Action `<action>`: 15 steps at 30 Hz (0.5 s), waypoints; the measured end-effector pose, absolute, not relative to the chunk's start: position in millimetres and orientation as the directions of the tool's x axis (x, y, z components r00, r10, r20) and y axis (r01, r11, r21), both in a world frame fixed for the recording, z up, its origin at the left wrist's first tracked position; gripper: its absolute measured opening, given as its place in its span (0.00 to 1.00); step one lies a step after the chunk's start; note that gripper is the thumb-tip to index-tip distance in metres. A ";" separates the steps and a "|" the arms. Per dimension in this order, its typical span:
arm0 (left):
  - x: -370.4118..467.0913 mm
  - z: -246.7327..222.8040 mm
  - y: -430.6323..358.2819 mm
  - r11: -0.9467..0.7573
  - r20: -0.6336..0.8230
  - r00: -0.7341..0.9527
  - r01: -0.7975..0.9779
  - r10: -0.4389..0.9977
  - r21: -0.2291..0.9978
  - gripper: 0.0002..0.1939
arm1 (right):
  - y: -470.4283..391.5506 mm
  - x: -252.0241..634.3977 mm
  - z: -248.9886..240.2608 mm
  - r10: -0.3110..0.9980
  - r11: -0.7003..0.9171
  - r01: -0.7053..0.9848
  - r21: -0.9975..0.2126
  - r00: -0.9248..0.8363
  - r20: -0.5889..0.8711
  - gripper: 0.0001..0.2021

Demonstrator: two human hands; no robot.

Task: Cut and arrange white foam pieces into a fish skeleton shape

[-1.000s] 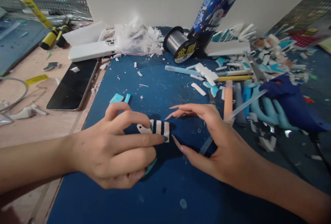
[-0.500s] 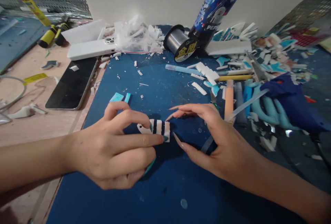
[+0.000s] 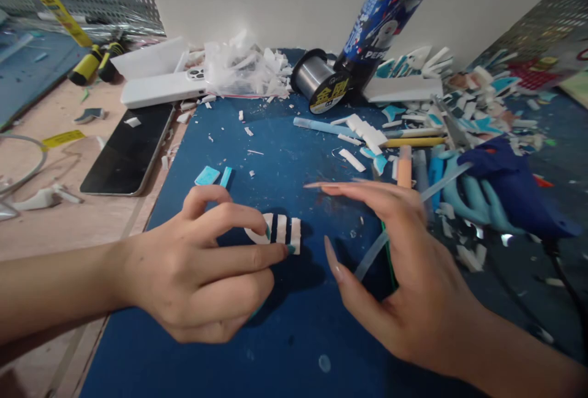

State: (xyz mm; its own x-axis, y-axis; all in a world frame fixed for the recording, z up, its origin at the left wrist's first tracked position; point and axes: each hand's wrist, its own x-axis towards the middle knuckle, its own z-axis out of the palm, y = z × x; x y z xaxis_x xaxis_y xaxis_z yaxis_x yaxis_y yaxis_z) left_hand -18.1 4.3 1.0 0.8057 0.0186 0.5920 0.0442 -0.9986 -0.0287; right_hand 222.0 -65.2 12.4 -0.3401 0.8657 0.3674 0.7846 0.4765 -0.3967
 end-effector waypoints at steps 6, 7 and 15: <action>-17.0 0.4 4.8 -0.999 0.600 0.799 0.044 0.020 -0.025 0.07 | -95.1 209.8 14.3 0.809 0.496 0.850 -0.177 -0.379 0.451 0.31; -16.7 0.7 4.9 -0.998 0.602 0.798 0.046 0.016 -0.034 0.07 | -99.3 207.8 13.3 0.816 0.505 0.844 -0.179 -0.400 0.416 0.33; -22.2 0.4 3.4 -0.993 0.637 0.770 0.055 -0.025 -0.106 0.06 | -98.5 203.0 7.8 0.820 0.560 0.806 -0.193 -0.506 0.267 0.36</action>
